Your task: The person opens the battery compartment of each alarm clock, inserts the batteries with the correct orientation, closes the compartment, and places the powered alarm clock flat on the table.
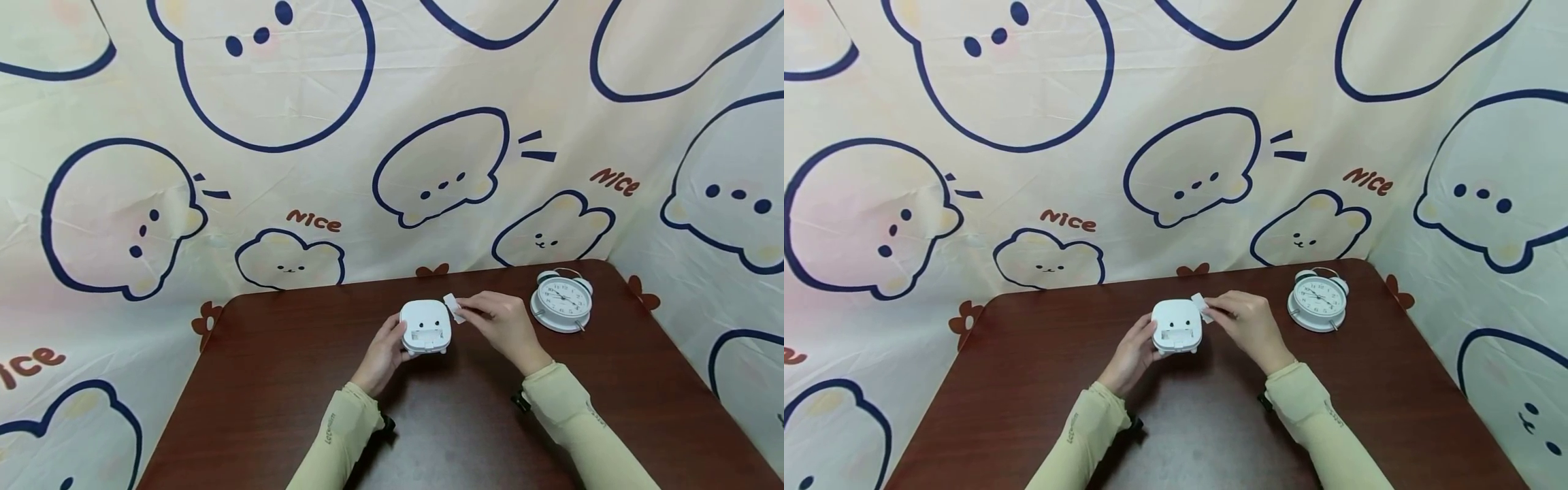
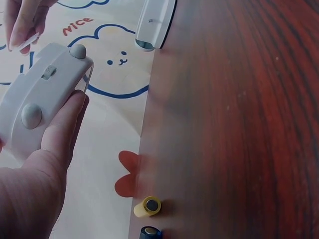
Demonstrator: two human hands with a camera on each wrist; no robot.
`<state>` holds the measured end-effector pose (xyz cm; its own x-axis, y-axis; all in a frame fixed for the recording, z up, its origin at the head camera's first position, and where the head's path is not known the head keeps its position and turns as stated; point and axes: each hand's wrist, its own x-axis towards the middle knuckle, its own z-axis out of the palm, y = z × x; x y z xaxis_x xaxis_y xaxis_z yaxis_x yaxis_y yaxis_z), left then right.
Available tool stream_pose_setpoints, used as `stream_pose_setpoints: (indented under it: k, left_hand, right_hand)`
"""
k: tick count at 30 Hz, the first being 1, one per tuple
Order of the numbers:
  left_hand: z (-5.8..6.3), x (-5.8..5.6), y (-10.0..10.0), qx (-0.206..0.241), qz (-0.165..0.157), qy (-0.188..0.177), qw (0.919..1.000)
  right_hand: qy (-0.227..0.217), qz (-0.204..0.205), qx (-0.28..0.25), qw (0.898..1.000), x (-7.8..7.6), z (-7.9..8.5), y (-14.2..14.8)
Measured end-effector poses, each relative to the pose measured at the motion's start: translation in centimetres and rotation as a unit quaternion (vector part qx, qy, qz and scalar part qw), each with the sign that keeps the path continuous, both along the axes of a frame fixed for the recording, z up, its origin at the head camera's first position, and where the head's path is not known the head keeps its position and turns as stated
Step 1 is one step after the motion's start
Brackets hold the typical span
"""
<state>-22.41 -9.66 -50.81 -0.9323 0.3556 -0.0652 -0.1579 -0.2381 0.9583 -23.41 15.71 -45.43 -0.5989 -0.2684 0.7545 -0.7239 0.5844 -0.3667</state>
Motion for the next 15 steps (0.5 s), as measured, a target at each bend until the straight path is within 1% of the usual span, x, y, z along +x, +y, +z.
stream_pose_setpoints:
  k: [4,7,11,15]
  left_hand:
    - [0.20,-0.05,-0.11,-0.002,0.001,-0.002,1.0000]
    - [0.22,-0.07,-0.18,-0.003,-0.002,0.000,1.0000]
    - [0.04,-0.01,-0.21,-0.002,-0.003,0.002,1.0000]
    - [-0.03,0.05,-0.16,0.000,-0.004,-0.003,1.0000]
  right_hand:
    - [0.002,-0.005,-0.008,1.000,-0.32,-0.03,0.19]
    - [-0.007,-0.024,-0.012,1.000,-0.26,-0.13,0.33]
    - [-0.033,-0.052,-0.025,0.998,-0.16,-0.29,0.55]
    - [-0.063,-0.064,-0.045,0.995,-0.29,-0.38,0.91]
